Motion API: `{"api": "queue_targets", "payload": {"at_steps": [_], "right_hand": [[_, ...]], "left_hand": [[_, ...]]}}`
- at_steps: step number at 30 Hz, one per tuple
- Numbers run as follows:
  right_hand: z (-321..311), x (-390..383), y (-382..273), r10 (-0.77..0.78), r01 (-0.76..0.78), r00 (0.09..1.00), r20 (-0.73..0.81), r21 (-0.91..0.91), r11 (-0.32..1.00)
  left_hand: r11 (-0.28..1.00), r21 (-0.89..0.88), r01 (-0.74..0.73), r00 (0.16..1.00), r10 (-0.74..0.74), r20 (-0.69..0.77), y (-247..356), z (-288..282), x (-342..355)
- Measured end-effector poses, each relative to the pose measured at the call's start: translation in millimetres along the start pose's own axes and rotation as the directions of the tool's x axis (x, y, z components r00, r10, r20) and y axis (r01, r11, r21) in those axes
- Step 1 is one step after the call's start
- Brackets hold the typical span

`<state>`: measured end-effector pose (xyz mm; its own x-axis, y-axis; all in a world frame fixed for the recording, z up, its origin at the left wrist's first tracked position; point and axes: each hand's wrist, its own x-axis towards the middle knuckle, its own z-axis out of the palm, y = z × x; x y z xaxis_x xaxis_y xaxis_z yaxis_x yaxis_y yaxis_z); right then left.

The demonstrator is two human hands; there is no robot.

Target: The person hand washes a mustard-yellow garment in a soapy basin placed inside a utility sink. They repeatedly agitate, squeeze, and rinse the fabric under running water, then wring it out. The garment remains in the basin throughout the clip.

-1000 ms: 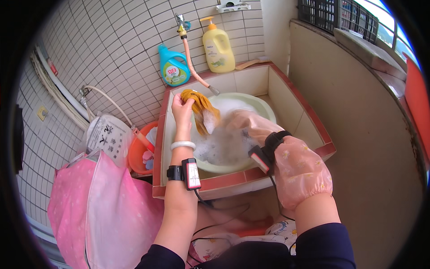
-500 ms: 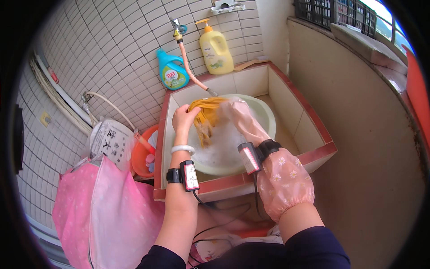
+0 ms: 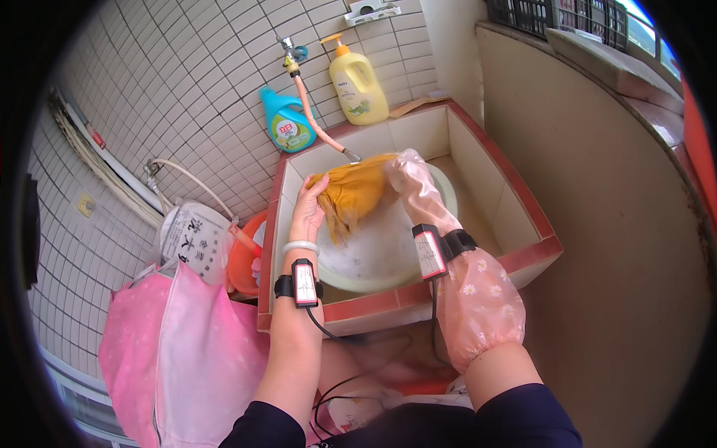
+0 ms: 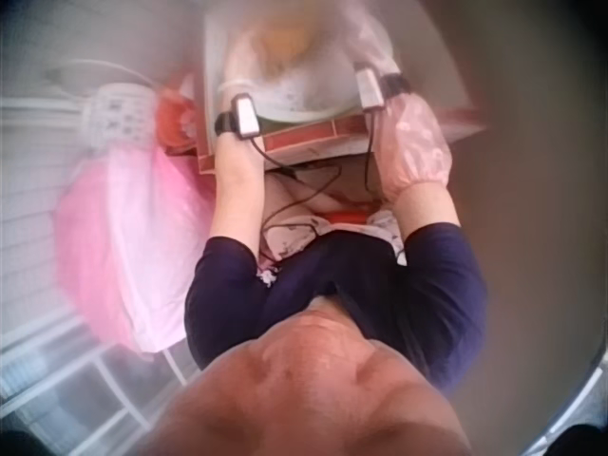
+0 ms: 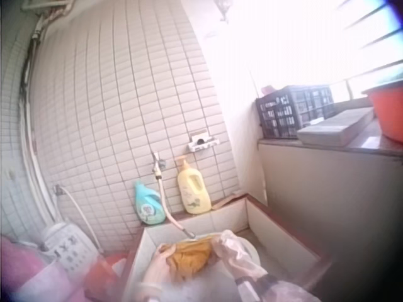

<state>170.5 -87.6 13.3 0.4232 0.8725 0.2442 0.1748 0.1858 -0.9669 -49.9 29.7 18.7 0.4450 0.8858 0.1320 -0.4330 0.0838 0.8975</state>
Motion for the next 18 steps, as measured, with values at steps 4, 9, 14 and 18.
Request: {"api": "queue_targets", "payload": {"at_steps": [4,9,14,18], "right_hand": [[49,-8,-27,0.024,-0.019,0.999,-0.048,0.101,0.995],[89,-42,-56,-0.374,0.392,0.91,0.18,-0.079,0.917],[90,-47,-71,-0.258,0.273,0.961,0.095,-0.191,0.943],[64,-36,-64,-0.192,0.178,0.979,-0.067,-0.173,0.969]], "left_hand": [[0.933,-0.316,0.171,0.973,-0.211,-0.096,-35,-13,12],[0.585,0.767,-0.263,0.964,0.187,0.188,-77,-27,10],[0.982,-0.053,0.179,0.979,-0.173,0.108,-70,17,0],[0.956,-0.049,0.288,0.956,-0.283,0.08,-54,51,-10]]}}
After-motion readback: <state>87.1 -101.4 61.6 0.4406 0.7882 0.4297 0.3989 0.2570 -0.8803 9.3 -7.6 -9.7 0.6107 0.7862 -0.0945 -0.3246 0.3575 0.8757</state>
